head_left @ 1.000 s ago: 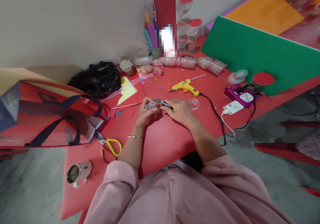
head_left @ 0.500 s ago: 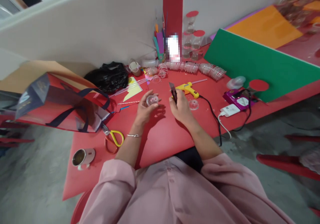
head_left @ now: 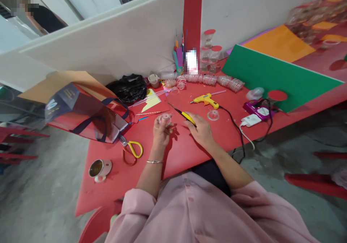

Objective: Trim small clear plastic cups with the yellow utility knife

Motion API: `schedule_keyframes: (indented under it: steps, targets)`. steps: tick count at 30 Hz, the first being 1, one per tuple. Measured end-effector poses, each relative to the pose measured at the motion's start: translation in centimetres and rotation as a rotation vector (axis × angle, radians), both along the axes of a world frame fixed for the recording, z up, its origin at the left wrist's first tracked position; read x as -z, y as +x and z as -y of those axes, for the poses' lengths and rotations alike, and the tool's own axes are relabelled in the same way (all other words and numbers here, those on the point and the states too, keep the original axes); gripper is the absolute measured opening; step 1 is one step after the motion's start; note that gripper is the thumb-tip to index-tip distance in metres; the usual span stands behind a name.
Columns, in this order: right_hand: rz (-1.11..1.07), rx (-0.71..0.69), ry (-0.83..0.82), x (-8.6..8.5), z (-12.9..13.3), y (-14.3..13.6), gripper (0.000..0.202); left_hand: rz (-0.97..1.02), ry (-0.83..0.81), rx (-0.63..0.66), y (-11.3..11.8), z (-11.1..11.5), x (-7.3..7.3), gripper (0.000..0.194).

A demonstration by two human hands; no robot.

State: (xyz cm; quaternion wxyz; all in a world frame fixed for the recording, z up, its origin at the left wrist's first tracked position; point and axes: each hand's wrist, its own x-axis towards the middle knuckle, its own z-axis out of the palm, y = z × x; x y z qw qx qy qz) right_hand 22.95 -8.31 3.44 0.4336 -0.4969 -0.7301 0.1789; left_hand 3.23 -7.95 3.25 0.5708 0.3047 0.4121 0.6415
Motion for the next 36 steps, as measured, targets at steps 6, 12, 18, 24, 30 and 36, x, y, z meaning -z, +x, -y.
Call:
schedule_keyframes:
  steps: [6, 12, 18, 24, 30, 36]
  targets:
    - [0.067, 0.038, 0.045, 0.2, 2.6, -0.7, 0.046, 0.068, -0.053, 0.032, -0.2, 0.5, 0.4, 0.049]
    - [0.224, 0.071, 0.154, -0.1, 3.6, -0.1, 0.044, 0.112, 0.034, 0.095, 0.0, 1.3, -0.3, 0.04]
    - [0.219, 0.06, 0.151, -0.1, 3.7, -0.7, 0.041, 0.18, 0.037, 0.083, 0.2, 1.3, 0.0, 0.045]
    - [0.204, 0.093, 0.131, 1.5, 2.8, -0.2, 0.043, 0.107, 0.039, 0.021, 0.1, 1.4, 0.4, 0.039]
    - [0.185, 0.217, 0.155, 1.7, 2.6, 0.8, 0.042, 0.16, 0.012, 0.044, 0.5, 1.6, 0.2, 0.041]
    - [0.205, 0.219, 0.171, 1.6, 3.0, 0.0, 0.045, 0.167, -0.019, -0.005, 0.5, 1.7, 0.2, 0.041]
